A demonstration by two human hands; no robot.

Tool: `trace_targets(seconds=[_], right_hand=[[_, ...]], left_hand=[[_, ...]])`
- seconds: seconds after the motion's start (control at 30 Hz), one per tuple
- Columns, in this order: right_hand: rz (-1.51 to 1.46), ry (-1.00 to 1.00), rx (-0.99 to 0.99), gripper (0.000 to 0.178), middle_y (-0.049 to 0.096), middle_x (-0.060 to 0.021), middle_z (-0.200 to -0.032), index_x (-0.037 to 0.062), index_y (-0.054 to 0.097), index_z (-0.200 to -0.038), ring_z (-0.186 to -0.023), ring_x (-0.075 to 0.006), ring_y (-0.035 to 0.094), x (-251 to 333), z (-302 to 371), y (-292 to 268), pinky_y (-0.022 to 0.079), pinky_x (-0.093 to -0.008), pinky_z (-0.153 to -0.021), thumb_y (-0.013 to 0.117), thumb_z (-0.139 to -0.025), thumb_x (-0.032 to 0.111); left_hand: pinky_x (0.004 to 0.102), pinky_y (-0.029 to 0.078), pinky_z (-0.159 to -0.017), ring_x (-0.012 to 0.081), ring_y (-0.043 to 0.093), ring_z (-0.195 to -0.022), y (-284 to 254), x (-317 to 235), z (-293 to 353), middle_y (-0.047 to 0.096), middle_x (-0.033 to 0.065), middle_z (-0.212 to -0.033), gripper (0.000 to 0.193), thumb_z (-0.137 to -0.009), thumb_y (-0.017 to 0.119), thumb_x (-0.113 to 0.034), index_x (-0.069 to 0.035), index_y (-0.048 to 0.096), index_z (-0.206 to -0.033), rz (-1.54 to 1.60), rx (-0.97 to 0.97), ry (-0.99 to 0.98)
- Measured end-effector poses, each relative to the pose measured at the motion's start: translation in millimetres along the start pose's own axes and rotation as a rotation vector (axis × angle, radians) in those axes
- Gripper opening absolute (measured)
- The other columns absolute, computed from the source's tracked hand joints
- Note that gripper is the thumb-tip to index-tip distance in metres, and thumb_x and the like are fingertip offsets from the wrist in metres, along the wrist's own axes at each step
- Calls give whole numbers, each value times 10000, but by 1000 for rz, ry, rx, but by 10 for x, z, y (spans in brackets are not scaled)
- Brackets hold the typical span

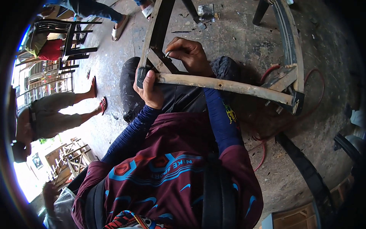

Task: Repairing a wooden chair frame using a small hand tool and a pneumatic stapler.

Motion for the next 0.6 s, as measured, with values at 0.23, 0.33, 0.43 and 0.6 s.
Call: trace_targets(seconds=[0.23,0.33,0.43,0.6], right_hand=[[23,2,9,151,651,-108,-995,-8,674,-996,-927,-186,615,-45,27,-39,488,-309,-849,662,-865,-82],[153,-82,99,100,671,-94,-950,-8,702,-962,-892,-155,655,167,-113,-62,527,-270,-797,724,-866,-23],[178,35,208,61,675,-78,-883,2,723,-917,-827,-138,652,248,-192,-89,516,-264,-725,739,-882,48],[383,52,310,192,614,-33,-695,-1,690,-800,-632,-115,579,289,-259,-76,422,-273,-560,740,-905,152]], left_hand=[[276,459,-891,169,606,-970,-26,98,9,665,111,-1087,717,-867,666,-400,115,530,-1348,18,-9,2],[281,472,-830,172,615,-903,3,81,-8,671,110,-1033,616,-879,628,-372,107,569,-1262,-8,-44,48],[288,502,-711,176,635,-766,26,54,-24,685,107,-920,440,-912,554,-307,84,656,-1088,48,-99,62],[303,458,-938,198,614,-1020,15,61,4,657,141,-1140,769,-837,689,-398,131,502,-1363,125,-41,-75]])
Point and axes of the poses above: each hand's wrist, its own z-axis away from the middle knuckle, its own y-axis out of the palm, x = y × z, the point moved 4 cm from there along -z, towards the middle knuckle
